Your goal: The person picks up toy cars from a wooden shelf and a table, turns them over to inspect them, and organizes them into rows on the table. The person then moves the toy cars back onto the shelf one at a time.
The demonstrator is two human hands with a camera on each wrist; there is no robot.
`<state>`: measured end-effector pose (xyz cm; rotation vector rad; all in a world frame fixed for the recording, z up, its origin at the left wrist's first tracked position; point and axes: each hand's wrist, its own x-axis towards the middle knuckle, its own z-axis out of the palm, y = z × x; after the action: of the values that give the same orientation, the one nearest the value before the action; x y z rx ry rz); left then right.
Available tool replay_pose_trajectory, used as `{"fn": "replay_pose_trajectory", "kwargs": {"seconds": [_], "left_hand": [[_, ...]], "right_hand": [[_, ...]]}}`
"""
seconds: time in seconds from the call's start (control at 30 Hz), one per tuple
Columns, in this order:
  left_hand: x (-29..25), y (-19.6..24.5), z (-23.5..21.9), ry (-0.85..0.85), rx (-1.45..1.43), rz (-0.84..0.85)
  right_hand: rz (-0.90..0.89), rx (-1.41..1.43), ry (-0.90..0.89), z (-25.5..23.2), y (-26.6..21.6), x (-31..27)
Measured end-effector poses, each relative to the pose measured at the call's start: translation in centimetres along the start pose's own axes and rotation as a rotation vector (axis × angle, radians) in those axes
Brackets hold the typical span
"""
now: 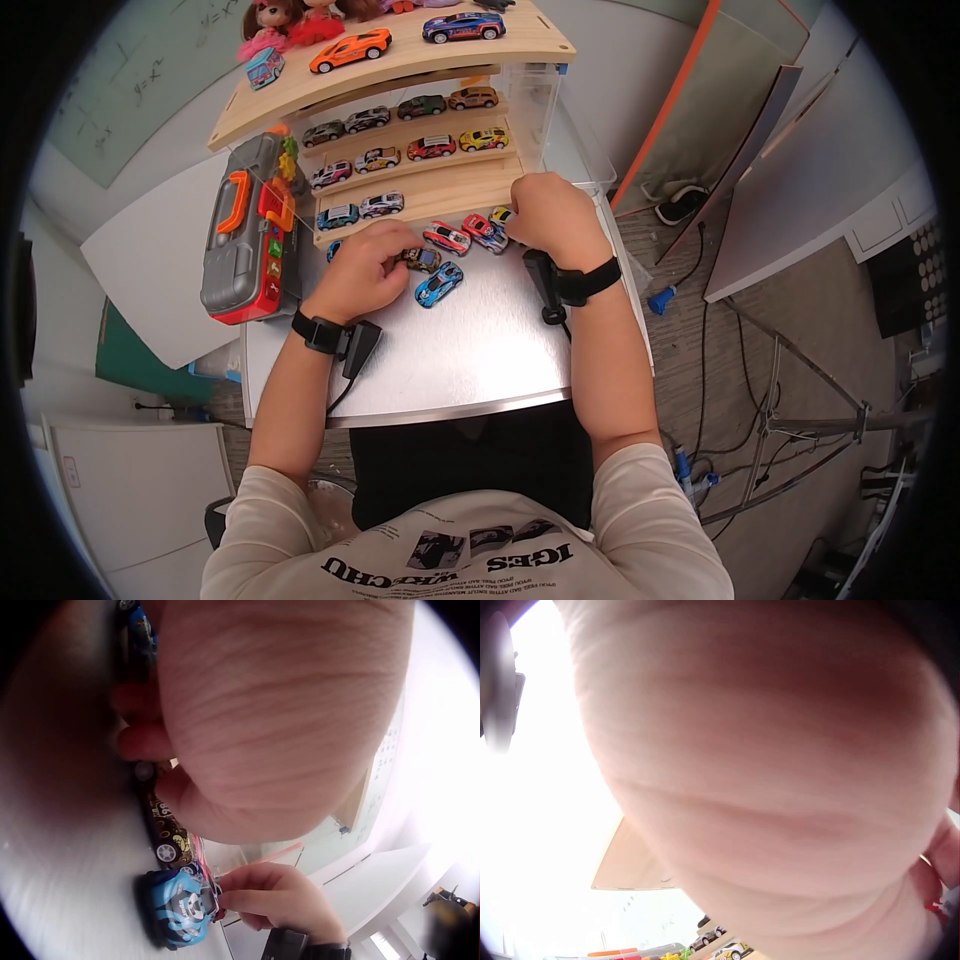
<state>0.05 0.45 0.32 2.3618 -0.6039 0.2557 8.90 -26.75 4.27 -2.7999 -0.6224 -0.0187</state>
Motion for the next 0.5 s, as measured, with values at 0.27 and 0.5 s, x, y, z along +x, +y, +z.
{"fn": "replay_pose_trajectory", "kwargs": {"seconds": [0.27, 0.5], "left_hand": [[-0.1, -0.7, 0.8, 0.095, 0.021, 0.060], [-0.1, -0.8, 1.1, 0.104, 0.057, 0.020]], "right_hand": [[-0.054, 0.060, 0.042, 1.6, 0.9, 0.9], [-0.023, 0.071, 0.041, 1.2, 0.5, 0.6]]}}
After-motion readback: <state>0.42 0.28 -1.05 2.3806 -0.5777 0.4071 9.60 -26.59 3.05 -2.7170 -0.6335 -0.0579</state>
